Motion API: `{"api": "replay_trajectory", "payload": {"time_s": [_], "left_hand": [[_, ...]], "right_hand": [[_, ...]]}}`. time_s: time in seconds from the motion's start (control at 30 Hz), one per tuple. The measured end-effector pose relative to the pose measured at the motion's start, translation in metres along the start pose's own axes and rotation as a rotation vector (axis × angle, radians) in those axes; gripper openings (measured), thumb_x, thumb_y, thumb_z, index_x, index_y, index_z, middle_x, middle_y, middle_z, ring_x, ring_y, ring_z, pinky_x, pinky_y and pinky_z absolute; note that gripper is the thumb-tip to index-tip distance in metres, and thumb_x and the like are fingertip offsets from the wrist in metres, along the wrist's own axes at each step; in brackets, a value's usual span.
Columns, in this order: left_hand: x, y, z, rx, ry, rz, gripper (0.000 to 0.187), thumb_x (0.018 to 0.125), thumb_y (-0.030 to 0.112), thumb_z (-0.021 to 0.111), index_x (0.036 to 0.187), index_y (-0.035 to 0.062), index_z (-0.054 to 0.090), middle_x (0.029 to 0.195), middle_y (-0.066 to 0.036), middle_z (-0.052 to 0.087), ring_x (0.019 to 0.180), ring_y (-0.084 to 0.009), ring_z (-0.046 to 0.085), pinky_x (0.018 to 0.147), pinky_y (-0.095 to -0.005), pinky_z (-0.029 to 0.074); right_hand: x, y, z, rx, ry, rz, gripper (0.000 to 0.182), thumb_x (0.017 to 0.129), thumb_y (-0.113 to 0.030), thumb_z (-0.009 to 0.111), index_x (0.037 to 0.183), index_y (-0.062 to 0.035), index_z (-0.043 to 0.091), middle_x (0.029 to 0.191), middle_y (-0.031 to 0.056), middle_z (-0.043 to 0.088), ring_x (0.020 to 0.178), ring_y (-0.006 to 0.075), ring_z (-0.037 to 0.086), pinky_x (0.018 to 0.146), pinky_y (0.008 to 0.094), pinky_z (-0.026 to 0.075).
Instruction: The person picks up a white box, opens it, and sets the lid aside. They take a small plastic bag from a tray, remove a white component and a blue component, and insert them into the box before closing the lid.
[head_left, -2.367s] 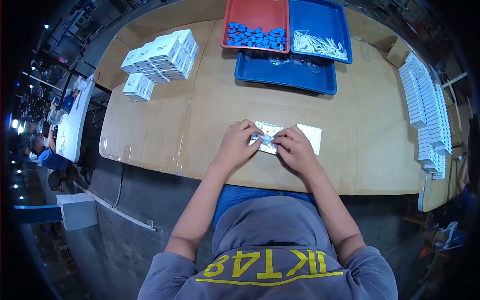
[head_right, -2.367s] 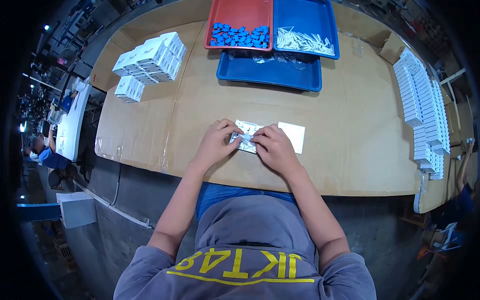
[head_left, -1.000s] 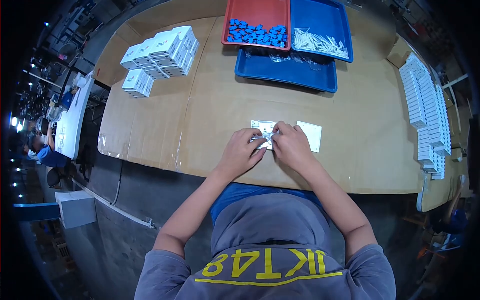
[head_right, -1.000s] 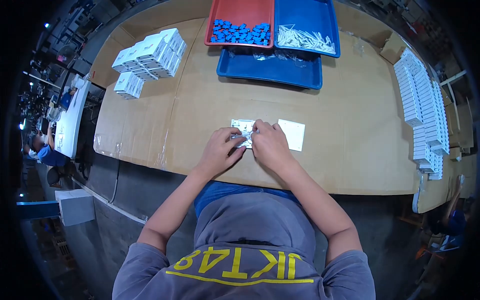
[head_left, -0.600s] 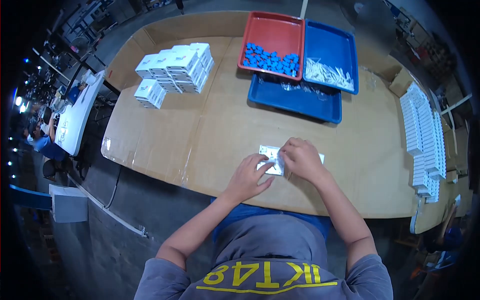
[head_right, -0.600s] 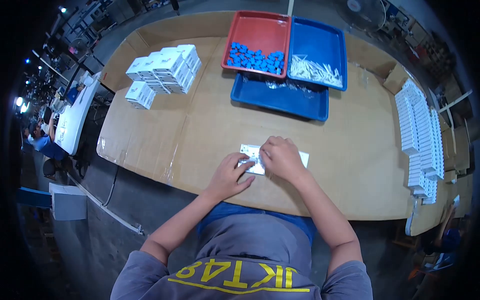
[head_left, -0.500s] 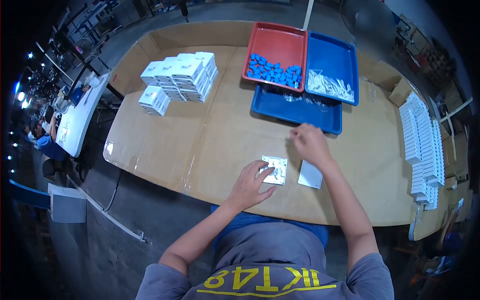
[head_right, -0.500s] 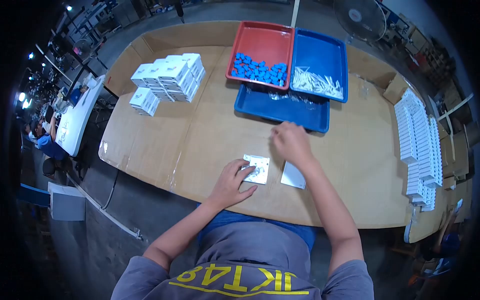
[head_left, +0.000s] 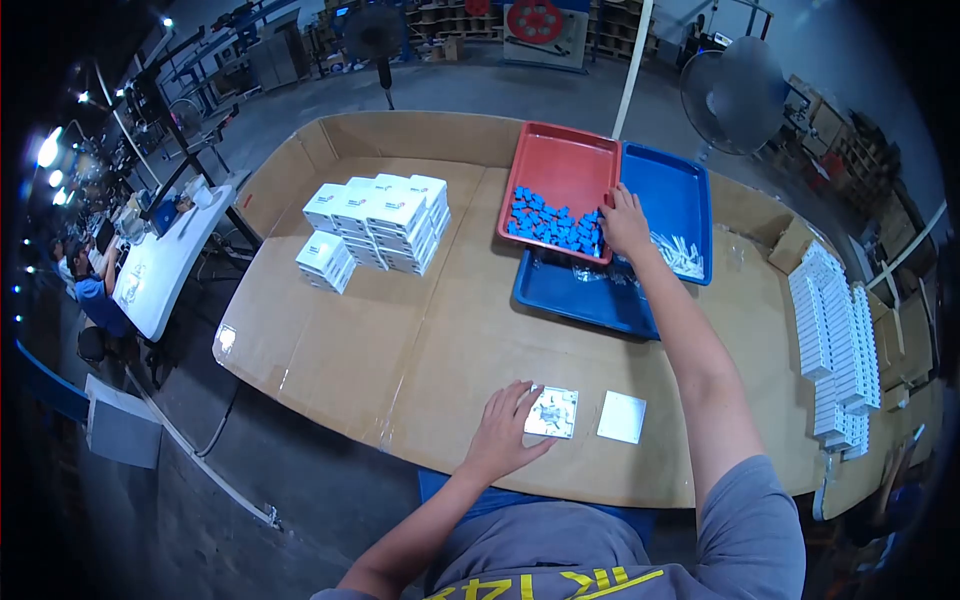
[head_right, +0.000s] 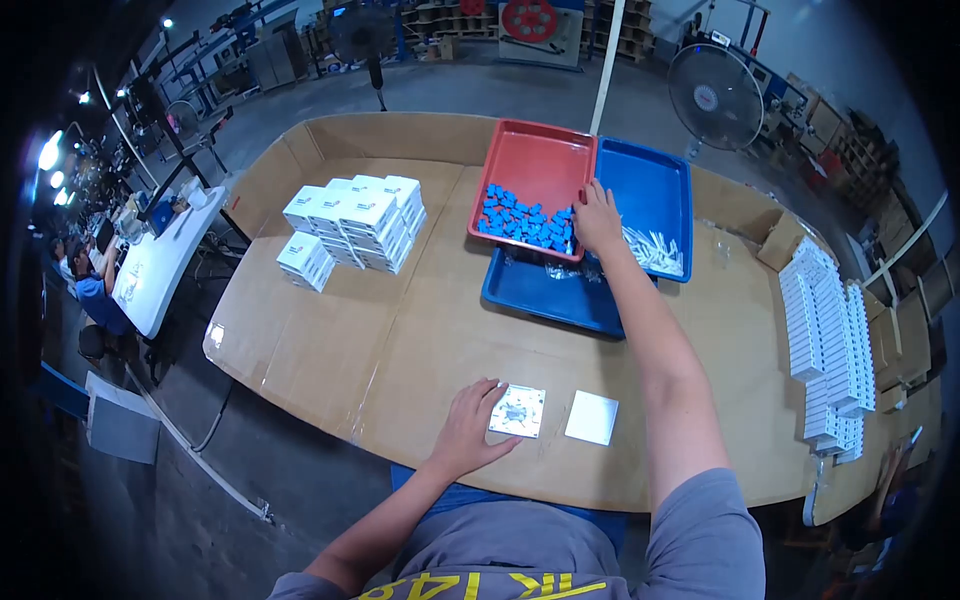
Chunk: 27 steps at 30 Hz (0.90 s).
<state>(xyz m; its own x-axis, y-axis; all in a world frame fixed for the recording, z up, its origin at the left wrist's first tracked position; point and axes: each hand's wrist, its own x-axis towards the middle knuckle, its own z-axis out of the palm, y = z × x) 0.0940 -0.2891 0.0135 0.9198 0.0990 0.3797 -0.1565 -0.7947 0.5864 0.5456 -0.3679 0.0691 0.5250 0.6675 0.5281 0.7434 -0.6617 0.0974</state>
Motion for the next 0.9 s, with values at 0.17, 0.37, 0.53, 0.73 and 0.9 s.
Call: {"api": "replay_trajectory", "payload": {"time_s": [0.17, 0.37, 0.53, 0.73, 0.9], "left_hand": [[0.001, -0.001, -0.001, 0.021, -0.015, -0.008, 0.085, 0.079, 0.039, 0.085, 0.146, 0.0008, 0.048, 0.143, -0.021, 0.050, 0.137, -0.0396, 0.047, 0.117, -0.0545, 0.035], [0.001, 0.000, 0.000, 0.024, -0.032, -0.010, 0.086, 0.080, 0.040, 0.084, 0.147, 0.0018, 0.047, 0.144, -0.020, 0.050, 0.138, -0.0383, 0.047, 0.118, -0.0566, 0.033], [-0.003, 0.001, 0.001, 0.021, -0.032, -0.036, 0.086, 0.080, 0.042, 0.083, 0.147, 0.0024, 0.047, 0.146, -0.020, 0.049, 0.140, -0.0378, 0.045, 0.120, -0.0563, 0.030], [-0.005, 0.001, 0.005, 0.082, -0.042, -0.042, 0.085, 0.084, 0.047, 0.079, 0.150, 0.0050, 0.046, 0.148, -0.019, 0.049, 0.146, -0.0364, 0.041, 0.123, -0.0564, 0.027], [-0.007, 0.002, 0.007, 0.091, -0.039, -0.045, 0.087, 0.081, 0.048, 0.081, 0.149, 0.0054, 0.047, 0.148, -0.017, 0.052, 0.145, -0.0359, 0.043, 0.122, -0.0567, 0.028]], "right_hand": [[0.010, 0.000, 0.004, 0.075, -0.043, 0.097, 0.017, 0.085, -0.015, 0.076, 0.098, -0.0039, 0.077, 0.141, 0.0175, 0.057, 0.144, 0.0374, 0.043, 0.119, 0.0576, 0.034], [0.008, -0.003, -0.004, 0.174, 0.031, 0.056, 0.017, 0.082, -0.014, 0.079, 0.096, -0.0050, 0.073, 0.134, 0.0127, 0.063, 0.137, 0.0301, 0.051, 0.113, 0.0535, 0.039], [0.001, -0.021, -0.050, 0.267, 0.393, -0.133, 0.018, 0.085, -0.009, 0.077, 0.101, -0.0047, 0.070, 0.125, 0.0103, 0.070, 0.119, 0.0271, 0.065, 0.101, 0.0459, 0.047], [-0.030, -0.070, -0.176, 0.338, 0.692, -0.310, 0.023, 0.083, 0.002, 0.079, 0.104, 0.0003, 0.069, 0.116, 0.0147, 0.075, 0.104, 0.0297, 0.073, 0.084, 0.0400, 0.057], [-0.070, -0.093, -0.238, 0.427, 0.757, -0.339, 0.026, 0.081, 0.010, 0.078, 0.106, 0.0041, 0.070, 0.118, 0.0205, 0.072, 0.103, 0.0351, 0.073, 0.087, 0.0398, 0.062]]}}
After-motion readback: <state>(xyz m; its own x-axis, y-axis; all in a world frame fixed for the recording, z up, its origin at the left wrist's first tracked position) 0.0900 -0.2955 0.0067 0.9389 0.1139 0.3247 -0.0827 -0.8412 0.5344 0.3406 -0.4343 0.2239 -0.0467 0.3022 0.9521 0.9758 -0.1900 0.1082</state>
